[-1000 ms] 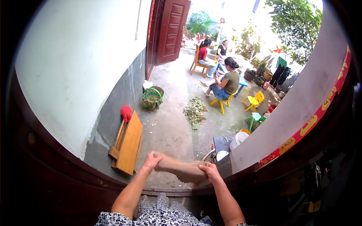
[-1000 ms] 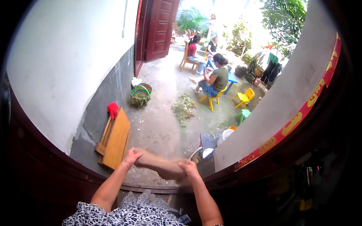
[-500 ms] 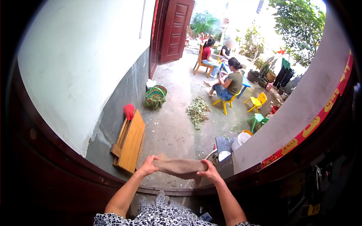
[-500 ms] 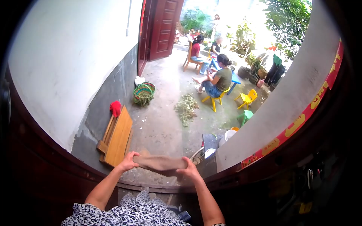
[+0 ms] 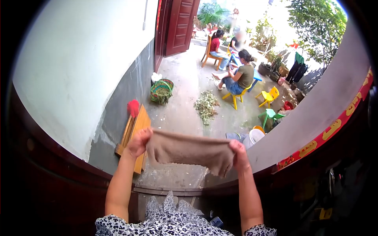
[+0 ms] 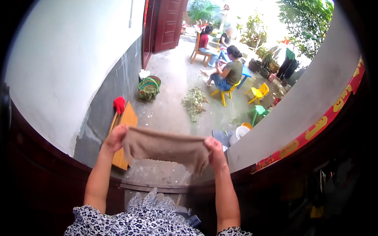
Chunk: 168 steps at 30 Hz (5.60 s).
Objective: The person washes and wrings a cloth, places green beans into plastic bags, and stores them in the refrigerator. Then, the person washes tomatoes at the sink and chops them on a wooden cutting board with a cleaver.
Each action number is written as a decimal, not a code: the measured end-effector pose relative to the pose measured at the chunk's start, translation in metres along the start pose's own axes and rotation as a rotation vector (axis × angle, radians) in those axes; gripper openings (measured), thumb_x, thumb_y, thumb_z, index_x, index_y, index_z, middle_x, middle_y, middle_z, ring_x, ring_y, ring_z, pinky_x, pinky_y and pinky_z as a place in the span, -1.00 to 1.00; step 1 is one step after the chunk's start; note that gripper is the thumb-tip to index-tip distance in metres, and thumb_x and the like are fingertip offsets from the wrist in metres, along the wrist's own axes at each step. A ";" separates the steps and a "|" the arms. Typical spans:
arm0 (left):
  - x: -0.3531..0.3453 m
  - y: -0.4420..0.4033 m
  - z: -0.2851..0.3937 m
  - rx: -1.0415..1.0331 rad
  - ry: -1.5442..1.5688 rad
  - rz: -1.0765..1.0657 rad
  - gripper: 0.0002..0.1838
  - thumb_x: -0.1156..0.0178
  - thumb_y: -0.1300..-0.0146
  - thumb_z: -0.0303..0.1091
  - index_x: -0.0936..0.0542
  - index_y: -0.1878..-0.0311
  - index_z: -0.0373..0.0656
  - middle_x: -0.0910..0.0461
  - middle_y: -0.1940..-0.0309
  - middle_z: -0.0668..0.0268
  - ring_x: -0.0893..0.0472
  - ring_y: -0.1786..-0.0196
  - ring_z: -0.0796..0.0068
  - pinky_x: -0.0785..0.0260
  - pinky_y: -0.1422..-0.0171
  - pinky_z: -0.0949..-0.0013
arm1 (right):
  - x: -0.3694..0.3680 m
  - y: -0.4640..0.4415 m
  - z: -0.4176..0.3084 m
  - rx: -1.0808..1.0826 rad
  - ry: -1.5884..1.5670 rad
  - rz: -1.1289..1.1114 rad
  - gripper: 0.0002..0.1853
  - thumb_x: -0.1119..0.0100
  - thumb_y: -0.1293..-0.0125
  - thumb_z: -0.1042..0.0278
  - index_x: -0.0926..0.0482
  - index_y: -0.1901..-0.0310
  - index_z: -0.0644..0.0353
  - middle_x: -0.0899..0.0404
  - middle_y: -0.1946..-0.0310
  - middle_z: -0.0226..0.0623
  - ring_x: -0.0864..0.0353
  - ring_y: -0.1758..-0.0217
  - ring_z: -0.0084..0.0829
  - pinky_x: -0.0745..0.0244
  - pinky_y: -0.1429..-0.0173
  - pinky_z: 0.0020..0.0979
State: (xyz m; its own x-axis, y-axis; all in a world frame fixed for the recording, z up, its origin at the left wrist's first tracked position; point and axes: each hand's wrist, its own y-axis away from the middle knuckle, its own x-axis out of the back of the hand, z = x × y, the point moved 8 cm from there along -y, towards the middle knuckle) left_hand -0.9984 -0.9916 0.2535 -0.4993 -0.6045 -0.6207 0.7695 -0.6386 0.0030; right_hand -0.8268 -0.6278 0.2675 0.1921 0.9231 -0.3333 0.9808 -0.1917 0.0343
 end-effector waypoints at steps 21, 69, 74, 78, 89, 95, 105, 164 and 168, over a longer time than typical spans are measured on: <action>-0.128 -0.003 -0.129 -0.173 -0.935 0.234 -0.13 -0.20 -0.35 0.13 -0.17 -0.48 -0.33 -0.17 -0.47 -0.19 -0.16 -0.54 -0.09 -0.02 -0.57 0.08 | -0.085 0.049 0.077 -0.198 -0.866 0.028 -0.21 -0.05 -0.38 -0.27 -0.29 -0.42 0.20 -0.39 -0.36 -0.11 -0.42 -0.38 -0.08 -0.37 -0.40 0.01; -0.620 0.351 -0.601 0.561 -0.362 -1.093 -0.18 -0.21 -0.40 -0.19 -0.02 -0.58 -0.17 -0.22 -0.48 0.07 -0.21 -0.51 0.15 -0.03 -0.57 0.20 | 0.283 0.684 0.082 0.219 -0.708 1.350 -0.60 -0.08 -0.44 -0.03 -0.52 -0.12 0.06 -0.56 0.01 -0.44 -0.52 -0.12 -0.37 -0.46 -0.20 -0.30; -0.665 0.375 -0.623 0.849 -0.071 -0.900 -0.23 -0.21 -0.42 -0.17 -0.06 -0.55 -0.13 -0.25 -0.43 0.17 -0.31 -0.42 0.24 -0.17 -0.48 0.19 | 0.297 0.743 0.045 0.112 0.227 1.449 -0.52 -0.03 -0.43 0.10 -0.42 -0.21 0.28 -0.56 -0.11 -0.13 -0.51 -0.19 -0.13 -0.40 -0.28 -0.22; -0.674 0.374 -0.685 1.089 -0.174 -0.729 -0.46 -0.08 -0.48 -0.11 -0.30 -0.40 -0.14 -0.42 -0.29 0.22 -0.46 -0.27 0.21 -0.36 -0.32 0.10 | 0.307 0.782 0.037 -0.189 0.573 1.400 -0.45 0.02 -0.45 0.09 -0.30 -0.32 0.29 -0.46 -0.19 0.18 -0.44 -0.28 0.14 -0.37 -0.31 -0.14; -0.779 0.159 -0.780 -0.028 -1.056 -0.843 -0.56 -0.04 -0.43 -0.17 -0.43 -0.25 -0.23 -0.61 0.17 -0.22 -0.60 0.03 -0.20 -0.42 -0.09 -0.02 | 0.385 0.894 -0.009 -0.358 0.587 1.374 -0.76 -0.13 -0.44 0.19 -0.72 0.09 0.10 -0.71 0.19 -0.32 -0.64 0.11 -0.43 -0.51 -0.05 -0.40; -0.820 0.172 -0.838 -0.230 -1.644 -0.726 -0.63 -0.14 -0.31 -0.29 -0.43 -0.14 -0.18 -0.53 0.07 -0.12 -0.55 0.02 -0.21 -0.39 -0.07 -0.09 | 0.433 0.925 -0.004 -0.263 0.393 1.402 -0.72 -0.19 -0.43 0.12 -0.70 0.07 0.16 -0.70 0.16 -0.38 -0.63 0.07 -0.55 -0.52 -0.07 -0.44; -0.884 0.296 -0.961 0.328 -1.083 -1.083 -0.74 -0.09 -0.37 -0.28 -0.55 -0.05 -0.16 -0.63 0.16 0.07 -0.60 0.06 0.13 -0.41 -0.07 0.12 | 0.469 1.018 0.025 -0.253 0.030 1.477 -0.67 -0.15 -0.47 0.14 -0.60 -0.12 0.14 -0.69 0.15 -0.38 -0.68 0.13 -0.56 -0.55 0.02 -0.45; -1.611 0.552 -1.546 0.066 -1.148 -1.894 -0.76 -0.09 -0.35 -0.35 -0.61 0.01 -0.22 -0.67 0.18 -0.09 -0.65 0.04 -0.12 -0.52 -0.04 0.04 | 1.140 1.709 -0.119 -0.384 0.251 1.860 -0.74 -0.10 -0.45 0.26 -0.62 0.01 0.23 -0.68 0.36 -0.27 -0.68 0.32 -0.47 -0.56 0.19 -0.40; -1.682 0.621 -1.605 0.100 -1.087 -2.000 -0.75 -0.08 -0.35 -0.36 -0.59 -0.01 -0.22 -0.66 0.17 -0.12 -0.64 0.03 -0.15 -0.51 -0.04 0.01 | 1.154 1.759 -0.110 -0.401 -0.053 1.872 -0.73 -0.12 -0.46 0.24 -0.61 0.01 0.25 -0.69 0.30 -0.28 -0.70 0.27 -0.50 -0.56 0.15 -0.43</action>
State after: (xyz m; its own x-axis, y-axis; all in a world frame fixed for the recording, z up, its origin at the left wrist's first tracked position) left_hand 0.9585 0.3927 0.0408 -0.3357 0.6966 0.6341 -0.8155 -0.5519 0.1745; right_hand 1.1236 0.1364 0.0468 0.8645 -0.3526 0.3581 -0.4977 -0.6999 0.5123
